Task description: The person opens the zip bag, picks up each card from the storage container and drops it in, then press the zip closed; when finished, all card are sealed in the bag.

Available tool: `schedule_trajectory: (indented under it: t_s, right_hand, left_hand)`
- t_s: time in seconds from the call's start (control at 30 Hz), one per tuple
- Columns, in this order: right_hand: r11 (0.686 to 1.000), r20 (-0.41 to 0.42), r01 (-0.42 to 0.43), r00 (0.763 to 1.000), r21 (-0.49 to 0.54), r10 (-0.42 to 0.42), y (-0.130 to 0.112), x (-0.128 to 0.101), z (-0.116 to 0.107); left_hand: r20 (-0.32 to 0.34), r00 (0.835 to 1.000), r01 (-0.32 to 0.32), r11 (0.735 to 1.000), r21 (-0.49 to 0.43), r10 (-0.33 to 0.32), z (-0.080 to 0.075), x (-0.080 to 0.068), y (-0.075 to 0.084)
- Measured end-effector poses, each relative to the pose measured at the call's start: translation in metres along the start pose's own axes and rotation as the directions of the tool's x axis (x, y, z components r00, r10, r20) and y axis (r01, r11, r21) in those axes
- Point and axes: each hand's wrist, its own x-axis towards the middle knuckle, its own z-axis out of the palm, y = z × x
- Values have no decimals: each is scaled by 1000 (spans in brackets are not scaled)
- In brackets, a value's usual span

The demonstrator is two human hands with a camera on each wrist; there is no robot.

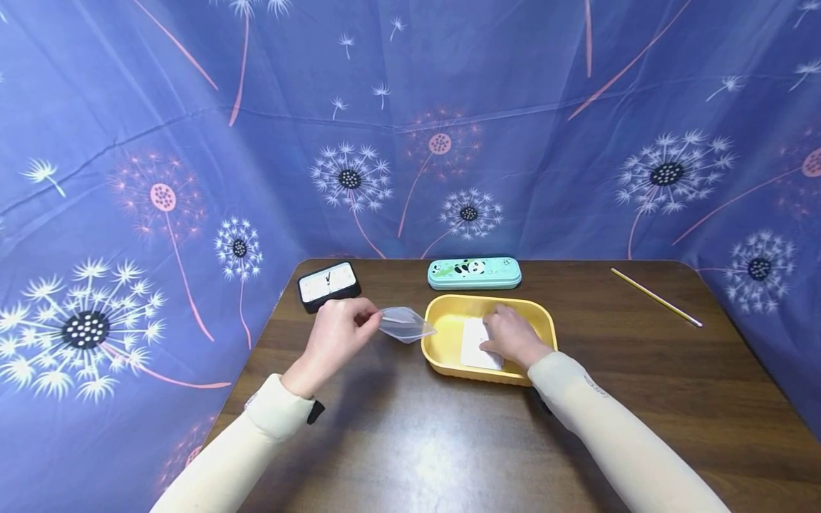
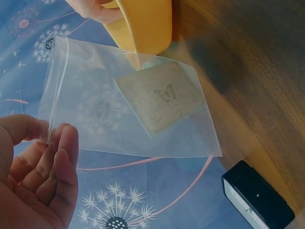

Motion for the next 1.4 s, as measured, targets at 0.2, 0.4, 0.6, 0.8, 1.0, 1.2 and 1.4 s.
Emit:
schedule_trajectory:
  t_s: [0.2, 0.4, 0.6, 0.8, 1.0, 1.2, 1.4]
  right_hand:
    - [999, -24, -25, 999, 27, 26, -1, -2, -1]
    - [1000, -101, 14, 995, -27, -16, -3, -4, -5]
    - [995, -194, 55, 978, -85, -71, -6, -7, -14]
    - [987, -250, 77, 962, -143, -111, -12, -12, -28]
    - [983, -295, 96, 946, -156, -139, -16, -17, -37]
    - [989, -311, 91, 942, -119, -124, -22, -22, -45]
    - [986, -301, 131, 941, -99, -155, -30, -29, -52]
  left_hand:
    - [8, 1000, 5, 1000, 2, -5, 0, 1, -1]
    - [8, 1000, 6, 1000, -10, -6, 0, 1, -1]
    - [10, 1000, 3, 1000, -9, -3, -1, 1, -1]
    - [9, 1000, 1, 1000, -8, -1, 0, 2, 0]
    - [5, 1000, -4, 1000, 0, 4, 0, 2, 0]
    - [-26, 999, -35, 999, 28, 36, 0, 2, 0]
    - [-26, 999, -32, 999, 33, 33, 0, 2, 0]
